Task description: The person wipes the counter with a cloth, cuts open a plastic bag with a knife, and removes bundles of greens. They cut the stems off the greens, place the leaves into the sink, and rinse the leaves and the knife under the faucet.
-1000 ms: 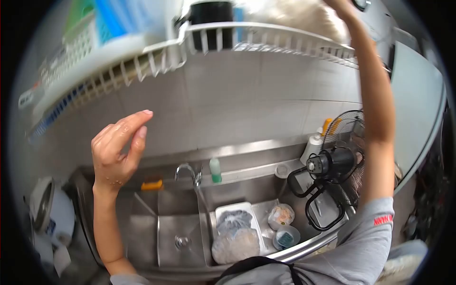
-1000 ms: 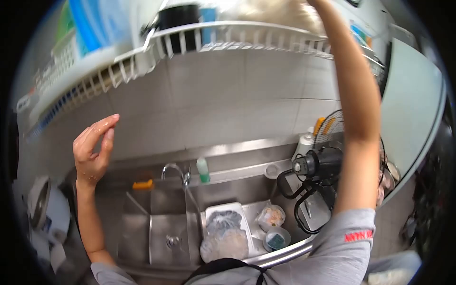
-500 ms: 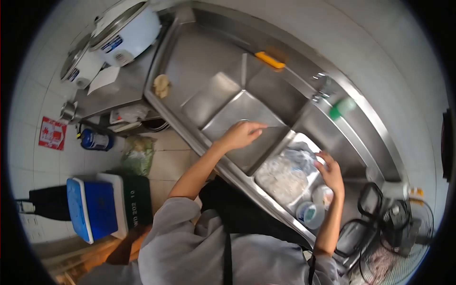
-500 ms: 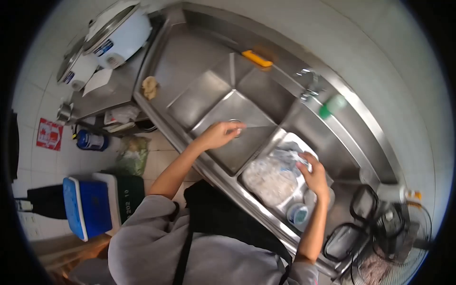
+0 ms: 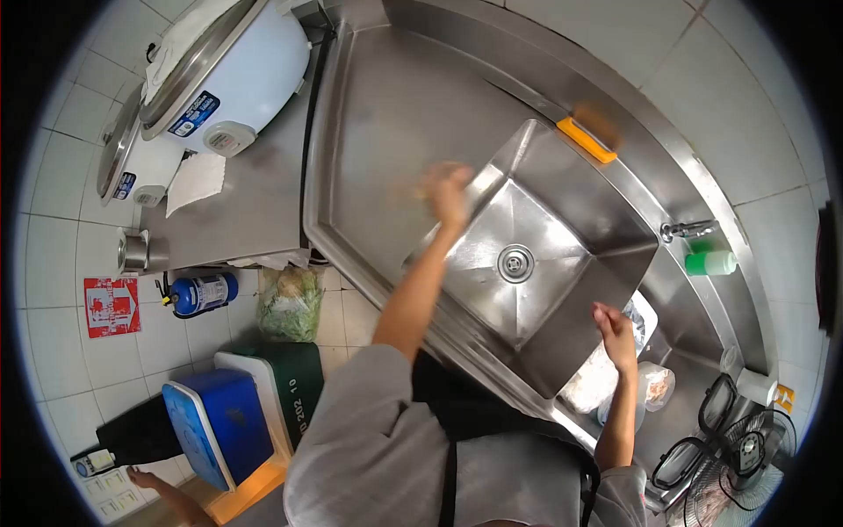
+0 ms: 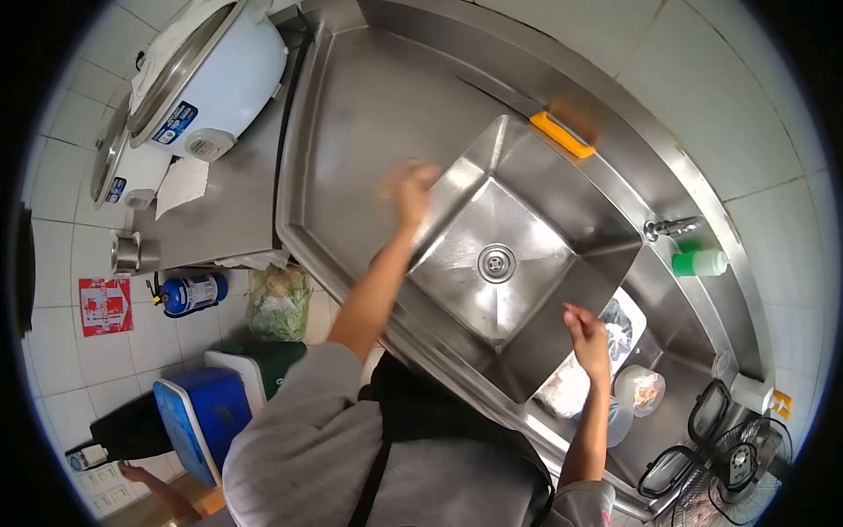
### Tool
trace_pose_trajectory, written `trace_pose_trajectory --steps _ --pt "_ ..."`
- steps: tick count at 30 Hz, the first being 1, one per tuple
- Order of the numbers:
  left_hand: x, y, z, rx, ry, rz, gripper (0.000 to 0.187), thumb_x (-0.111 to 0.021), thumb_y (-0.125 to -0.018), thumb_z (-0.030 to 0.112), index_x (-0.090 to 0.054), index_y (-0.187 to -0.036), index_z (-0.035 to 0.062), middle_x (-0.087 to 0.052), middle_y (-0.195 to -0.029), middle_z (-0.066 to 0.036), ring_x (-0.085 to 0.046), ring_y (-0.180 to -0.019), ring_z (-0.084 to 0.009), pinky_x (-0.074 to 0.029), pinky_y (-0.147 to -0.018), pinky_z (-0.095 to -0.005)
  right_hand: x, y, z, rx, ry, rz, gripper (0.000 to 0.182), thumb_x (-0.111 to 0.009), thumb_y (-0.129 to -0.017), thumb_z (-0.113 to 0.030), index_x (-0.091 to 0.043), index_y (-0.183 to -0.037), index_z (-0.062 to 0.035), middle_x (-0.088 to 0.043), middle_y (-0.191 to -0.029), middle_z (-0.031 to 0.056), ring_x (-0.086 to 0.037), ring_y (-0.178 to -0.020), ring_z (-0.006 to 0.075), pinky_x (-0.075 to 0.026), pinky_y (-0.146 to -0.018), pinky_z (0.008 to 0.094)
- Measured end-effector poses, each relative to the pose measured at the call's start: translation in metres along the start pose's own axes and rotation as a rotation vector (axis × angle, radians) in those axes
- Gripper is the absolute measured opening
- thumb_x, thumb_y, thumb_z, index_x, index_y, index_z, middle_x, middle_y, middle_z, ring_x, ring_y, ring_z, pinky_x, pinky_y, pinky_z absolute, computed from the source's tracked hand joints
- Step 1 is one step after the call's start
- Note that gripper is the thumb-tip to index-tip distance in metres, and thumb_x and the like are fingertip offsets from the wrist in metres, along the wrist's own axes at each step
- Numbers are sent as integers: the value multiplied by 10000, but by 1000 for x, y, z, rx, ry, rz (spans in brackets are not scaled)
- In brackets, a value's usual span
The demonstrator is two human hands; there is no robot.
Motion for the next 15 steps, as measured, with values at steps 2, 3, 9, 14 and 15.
trace_pose_trajectory --steps 2,3,9,14,15 --pt "-55 31 54 -43 449 -171 278 -523 -715 -91 -637 -938 30 -611 -891 -85 -562 -795 -173 -454 -719 -279 -32 -37 -29 -16 -207 -16 402 -475 -910 -299 -512 -1166 8 -584 -1068 122 -556 -967 176 -459 -810 301" --pt "-62 51 76 27 503 -310 229 -546 -752 -36 -633 -954 28 -619 -894 -83 -568 -798 -150 -459 -720 -273 -51 -52 -40 -69 -411 -6 440 -431 -926 -335 -472 -1215 -6 -561 -1107 122 -540 -996 177 -458 -820 299" --pt "-1 72 125 126 402 -407 209 -593 -837 175 -632 -988 36 -638 -910 -63 -592 -771 -125 -479 -688 -265 -111 -117 -74 -127 -840 -196 374 -415 -938 -309 -516 -1159 -25 -593 -963 39 -573 -825 104 -461 -760 252" --pt "115 4 80 326 237 -67 267 -541 -884 275 -615 -942 24 -626 -837 -27 -541 -710 -80 -456 -663 -225 -45 -204 -68 365 165 213 242 -565 -842 -219 -612 -1008 -49 -602 -1012 106 -576 -873 223 -451 -783 330" --pt "134 -15 62 205 136 -36 278 -521 -884 285 -597 -1013 51 -612 -932 -67 -552 -820 -142 -448 -739 -273 -26 -217 -81 387 408 373 241 -589 -812 -186 -605 -1011 -50 -589 -1054 124 -561 -942 273 -445 -810 365"
Point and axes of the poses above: each hand's wrist, its own y-axis away from the middle knuckle, its own x-axis out of the back of the hand, z = x × y, the point moved 5 cm from there along -y, towards the middle knuckle
